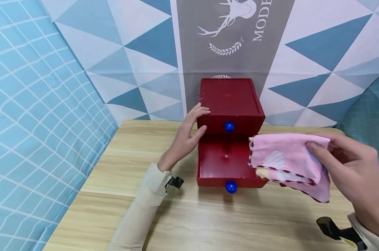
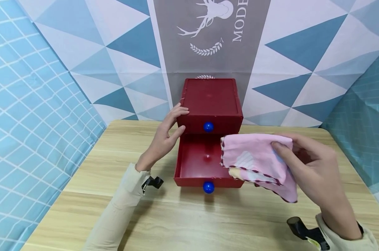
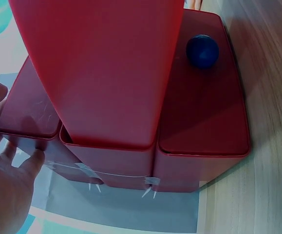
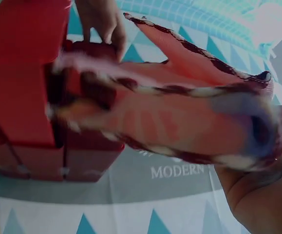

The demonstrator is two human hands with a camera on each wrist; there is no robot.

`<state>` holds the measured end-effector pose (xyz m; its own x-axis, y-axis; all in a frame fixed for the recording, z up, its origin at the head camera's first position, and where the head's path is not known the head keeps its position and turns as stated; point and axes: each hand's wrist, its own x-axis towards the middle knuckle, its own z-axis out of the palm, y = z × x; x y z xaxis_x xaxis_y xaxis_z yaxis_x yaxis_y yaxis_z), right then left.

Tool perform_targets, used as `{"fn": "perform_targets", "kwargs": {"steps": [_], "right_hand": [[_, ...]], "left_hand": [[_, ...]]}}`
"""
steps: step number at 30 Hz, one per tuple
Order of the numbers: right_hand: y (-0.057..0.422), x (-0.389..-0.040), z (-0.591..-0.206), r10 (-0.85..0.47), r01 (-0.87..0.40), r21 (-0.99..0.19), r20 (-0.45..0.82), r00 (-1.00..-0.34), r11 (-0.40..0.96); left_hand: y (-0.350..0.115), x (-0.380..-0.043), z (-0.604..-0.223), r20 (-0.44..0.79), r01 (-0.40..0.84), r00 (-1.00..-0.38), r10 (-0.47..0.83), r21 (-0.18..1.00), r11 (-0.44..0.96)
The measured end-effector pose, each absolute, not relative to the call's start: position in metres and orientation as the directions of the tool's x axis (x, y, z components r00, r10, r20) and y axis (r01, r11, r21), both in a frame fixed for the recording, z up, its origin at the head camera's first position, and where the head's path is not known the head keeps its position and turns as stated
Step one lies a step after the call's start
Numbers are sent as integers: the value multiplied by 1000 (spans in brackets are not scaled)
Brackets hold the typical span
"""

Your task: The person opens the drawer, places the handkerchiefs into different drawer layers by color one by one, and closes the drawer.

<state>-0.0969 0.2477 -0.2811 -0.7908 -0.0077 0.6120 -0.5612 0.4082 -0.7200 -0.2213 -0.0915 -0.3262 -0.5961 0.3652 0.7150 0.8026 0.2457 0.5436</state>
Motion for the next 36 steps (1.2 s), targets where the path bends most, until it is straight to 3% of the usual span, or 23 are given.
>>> {"fn": "perform_targets", "kwargs": {"steps": [5,7,10,20,25,36], "right_hand": [[235,-105,-277,-19,-648,-729,661,-750,220],[230,-111,-278,-30,-685,-724,685,-728,83],[220,-118,-280,-26,-691,-723,690,-723,17],[194,-148,-298,27,-620,-784,621,-783,46],[186,-157,-312,10,-598,-801,598,-801,16],[167,-171,-331,-69,-583,-811,580,-812,53]], "left_hand": [[-91,-223,-328,715,801,-598,363,548,241],[-92,-223,-328,713,799,-601,362,550,244],[-93,-223,-330,702,790,-613,362,557,257],[-91,-223,-329,728,809,-588,353,534,247],[-89,-223,-329,745,825,-564,356,517,226],[-89,-224,-327,738,818,-576,353,529,228]]}}
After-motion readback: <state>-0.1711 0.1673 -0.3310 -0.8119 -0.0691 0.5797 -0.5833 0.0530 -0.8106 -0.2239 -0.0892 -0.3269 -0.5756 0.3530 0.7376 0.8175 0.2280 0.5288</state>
